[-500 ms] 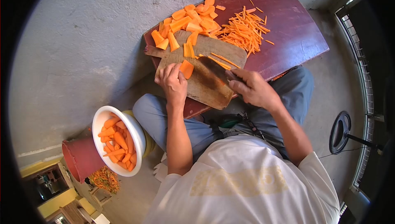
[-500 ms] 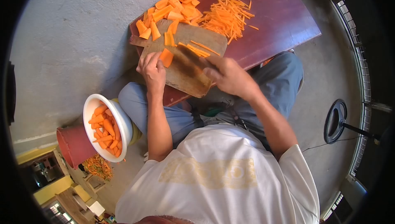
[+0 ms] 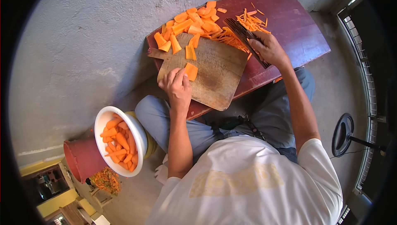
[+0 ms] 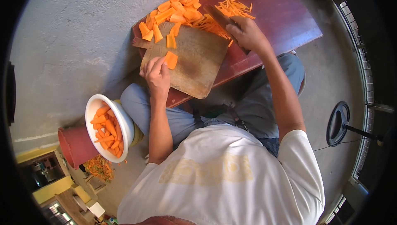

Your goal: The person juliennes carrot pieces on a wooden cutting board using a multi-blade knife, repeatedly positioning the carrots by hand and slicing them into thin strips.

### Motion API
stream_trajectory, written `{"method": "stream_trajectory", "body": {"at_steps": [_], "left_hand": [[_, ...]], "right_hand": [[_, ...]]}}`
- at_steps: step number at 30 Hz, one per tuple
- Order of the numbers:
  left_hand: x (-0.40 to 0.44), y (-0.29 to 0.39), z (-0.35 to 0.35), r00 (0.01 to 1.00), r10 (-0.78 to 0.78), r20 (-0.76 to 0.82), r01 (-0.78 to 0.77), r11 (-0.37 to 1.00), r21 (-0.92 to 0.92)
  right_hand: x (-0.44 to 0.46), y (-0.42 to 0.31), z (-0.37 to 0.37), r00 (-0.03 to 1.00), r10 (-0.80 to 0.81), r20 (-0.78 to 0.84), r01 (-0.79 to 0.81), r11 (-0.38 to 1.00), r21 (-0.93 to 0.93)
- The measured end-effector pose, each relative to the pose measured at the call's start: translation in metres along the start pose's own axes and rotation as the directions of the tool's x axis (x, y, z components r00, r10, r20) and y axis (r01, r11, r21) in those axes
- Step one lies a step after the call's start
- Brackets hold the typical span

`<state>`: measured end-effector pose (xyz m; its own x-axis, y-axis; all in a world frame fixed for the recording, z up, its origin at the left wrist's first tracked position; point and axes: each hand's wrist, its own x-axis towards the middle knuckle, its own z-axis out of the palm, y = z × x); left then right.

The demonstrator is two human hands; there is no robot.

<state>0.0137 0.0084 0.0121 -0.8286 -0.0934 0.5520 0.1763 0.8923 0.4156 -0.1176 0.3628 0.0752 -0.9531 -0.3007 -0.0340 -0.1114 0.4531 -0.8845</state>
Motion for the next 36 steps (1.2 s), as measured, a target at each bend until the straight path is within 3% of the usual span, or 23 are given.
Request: {"method": "stream_trajectory", "body": {"at_steps": [2,4,6,8,11,14,16,17,20,24,27,30,33,35,36], "left_hand": [[0.000,0.022,-0.021,0.999,-0.032,-0.027,0.028,0.991,-0.134],[-0.012,0.045,-0.055,0.969,-0.075,0.234,0.162,0.913,-0.375],[-0.031,0.077,-0.080,0.846,0.022,0.533,0.296,0.812,-0.503],[-0.058,0.086,-0.073,0.673,0.159,0.722,0.316,0.821,-0.475],[-0.115,0.072,-0.013,0.486,0.155,0.860,0.417,0.824,-0.384],[-0.152,0.056,0.046,0.290,0.061,0.955,0.260,0.955,-0.140],[-0.145,0.061,0.078,-0.037,0.147,0.989,0.537,0.837,-0.104],[-0.140,0.066,0.093,-0.150,0.107,0.983,0.444,0.896,-0.030],[-0.136,0.071,0.113,-0.150,0.076,0.986,0.320,0.947,-0.024],[-0.153,0.057,0.132,-0.167,0.123,0.978,0.409,0.911,-0.045],[-0.145,0.056,0.144,-0.316,0.078,0.946,0.249,0.968,0.003],[-0.172,0.051,0.142,-0.148,0.101,0.984,0.200,0.977,-0.071],[-0.160,0.043,0.121,0.272,0.252,0.929,0.028,0.963,-0.270],[-0.162,0.040,0.116,0.398,0.224,0.890,0.179,0.932,-0.315],[-0.158,0.039,0.120,0.507,0.284,0.813,0.091,0.921,-0.379]], "right_hand": [[-0.006,0.001,0.004,0.999,0.030,0.026,-0.033,0.990,0.140],[-0.018,0.006,0.013,0.994,0.062,0.091,-0.087,0.950,0.301],[-0.025,0.014,0.023,0.996,0.038,0.084,-0.072,0.892,0.447],[-0.026,0.018,0.028,0.996,0.055,0.076,-0.088,0.824,0.559],[-0.028,0.025,0.029,0.995,0.059,0.086,-0.098,0.813,0.573],[-0.032,0.029,0.029,0.995,0.045,0.089,-0.087,0.830,0.551],[-0.036,0.028,0.030,0.994,0.014,0.112,-0.073,0.838,0.541],[-0.038,0.026,0.031,0.993,0.021,0.115,-0.081,0.835,0.544],[-0.039,0.017,0.033,0.994,0.046,0.097,-0.096,0.796,0.598],[-0.038,0.018,0.032,0.989,0.085,0.119,-0.142,0.742,0.655],[-0.037,0.014,0.035,0.981,0.118,0.154,-0.192,0.693,0.695],[-0.032,0.010,0.031,0.965,0.171,0.200,-0.263,0.650,0.713],[-0.022,0.012,0.029,0.948,0.180,0.264,-0.319,0.593,0.740],[-0.026,0.011,0.033,0.937,0.216,0.274,-0.348,0.615,0.707],[-0.027,0.010,0.033,0.941,0.199,0.274,-0.337,0.634,0.696]]}}
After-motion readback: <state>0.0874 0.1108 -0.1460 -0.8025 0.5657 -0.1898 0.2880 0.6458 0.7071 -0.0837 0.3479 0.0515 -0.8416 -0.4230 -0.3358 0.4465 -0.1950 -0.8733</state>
